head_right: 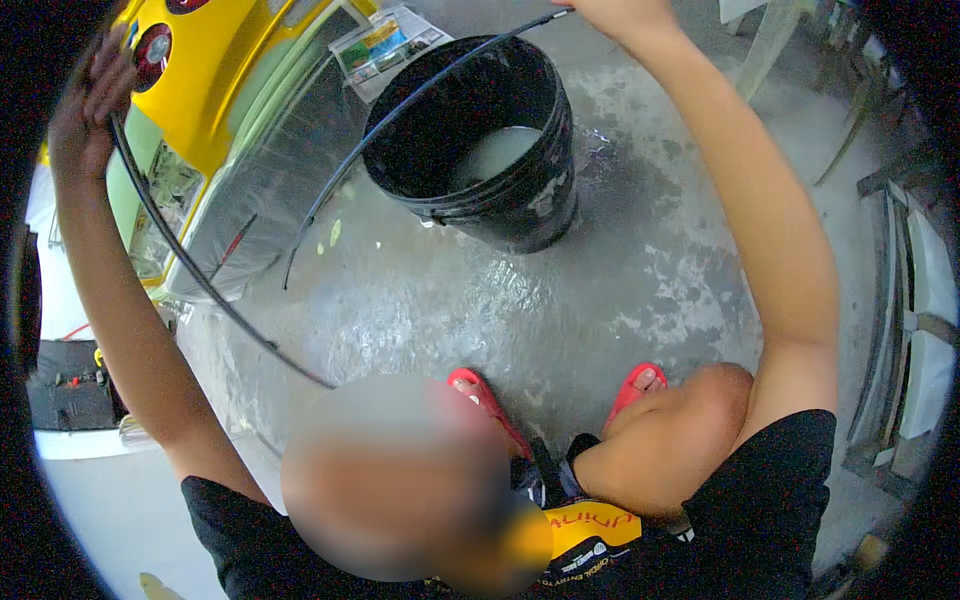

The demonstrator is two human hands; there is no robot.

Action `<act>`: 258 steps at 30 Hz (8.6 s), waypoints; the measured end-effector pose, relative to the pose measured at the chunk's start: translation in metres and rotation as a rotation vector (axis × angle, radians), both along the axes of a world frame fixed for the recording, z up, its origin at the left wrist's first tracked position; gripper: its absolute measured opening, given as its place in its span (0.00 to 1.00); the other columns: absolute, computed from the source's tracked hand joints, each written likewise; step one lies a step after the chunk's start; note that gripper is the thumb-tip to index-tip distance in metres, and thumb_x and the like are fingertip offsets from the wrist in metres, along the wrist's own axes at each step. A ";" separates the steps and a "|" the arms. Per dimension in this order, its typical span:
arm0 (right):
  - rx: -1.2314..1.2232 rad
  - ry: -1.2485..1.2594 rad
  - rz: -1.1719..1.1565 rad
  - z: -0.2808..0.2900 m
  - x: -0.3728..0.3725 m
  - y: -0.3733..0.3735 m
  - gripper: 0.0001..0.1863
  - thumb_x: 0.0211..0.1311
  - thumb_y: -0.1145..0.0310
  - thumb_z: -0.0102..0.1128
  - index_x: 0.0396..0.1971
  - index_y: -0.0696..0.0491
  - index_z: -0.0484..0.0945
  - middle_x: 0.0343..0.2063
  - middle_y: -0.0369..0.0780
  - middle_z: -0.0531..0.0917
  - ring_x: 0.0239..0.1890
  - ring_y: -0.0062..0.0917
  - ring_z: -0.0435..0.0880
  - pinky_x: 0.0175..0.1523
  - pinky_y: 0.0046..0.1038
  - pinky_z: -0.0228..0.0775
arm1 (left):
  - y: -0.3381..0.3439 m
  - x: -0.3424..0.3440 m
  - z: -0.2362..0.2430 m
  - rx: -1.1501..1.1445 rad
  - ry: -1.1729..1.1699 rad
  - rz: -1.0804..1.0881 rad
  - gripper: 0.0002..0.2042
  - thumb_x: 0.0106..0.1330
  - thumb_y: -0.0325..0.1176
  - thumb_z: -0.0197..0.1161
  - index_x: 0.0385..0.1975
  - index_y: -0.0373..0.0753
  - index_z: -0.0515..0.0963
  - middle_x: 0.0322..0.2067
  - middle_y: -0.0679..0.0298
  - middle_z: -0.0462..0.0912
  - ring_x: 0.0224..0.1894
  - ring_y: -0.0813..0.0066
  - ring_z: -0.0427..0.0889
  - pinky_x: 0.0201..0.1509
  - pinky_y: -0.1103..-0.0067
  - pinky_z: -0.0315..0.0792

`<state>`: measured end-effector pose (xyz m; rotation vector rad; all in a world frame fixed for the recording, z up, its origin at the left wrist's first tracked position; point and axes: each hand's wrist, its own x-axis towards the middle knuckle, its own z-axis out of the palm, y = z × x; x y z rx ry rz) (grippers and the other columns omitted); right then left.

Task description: Sanding or cleaning blue automotive trim pieces over a bucket of water.

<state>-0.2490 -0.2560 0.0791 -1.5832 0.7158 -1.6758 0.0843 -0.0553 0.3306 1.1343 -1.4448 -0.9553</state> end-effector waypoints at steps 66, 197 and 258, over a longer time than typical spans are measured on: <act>-0.683 0.878 0.053 -0.134 -0.041 0.055 0.26 0.47 0.85 0.71 0.52 0.57 0.87 0.51 0.44 0.89 0.57 0.45 0.86 0.63 0.44 0.79 | 0.185 -0.040 -0.290 0.555 -0.690 0.394 0.12 0.82 0.33 0.64 0.53 0.31 0.87 0.19 0.58 0.69 0.20 0.74 0.66 0.28 0.73 0.64; -0.679 0.836 -0.086 -0.149 -0.036 0.055 0.26 0.54 0.88 0.65 0.54 0.55 0.88 0.52 0.45 0.90 0.57 0.45 0.88 0.62 0.41 0.81 | 0.181 -0.050 -0.286 0.604 -0.718 0.394 0.14 0.84 0.34 0.60 0.56 0.29 0.85 0.22 0.63 0.62 0.26 0.79 0.63 0.30 0.73 0.60; -0.551 0.899 -0.156 -0.145 -0.027 0.061 0.34 0.42 0.85 0.70 0.57 0.56 0.86 0.55 0.46 0.88 0.58 0.46 0.86 0.67 0.45 0.76 | 0.172 -0.058 -0.289 0.453 -0.736 0.444 0.11 0.80 0.29 0.65 0.55 0.34 0.87 0.17 0.55 0.67 0.18 0.64 0.65 0.27 0.69 0.63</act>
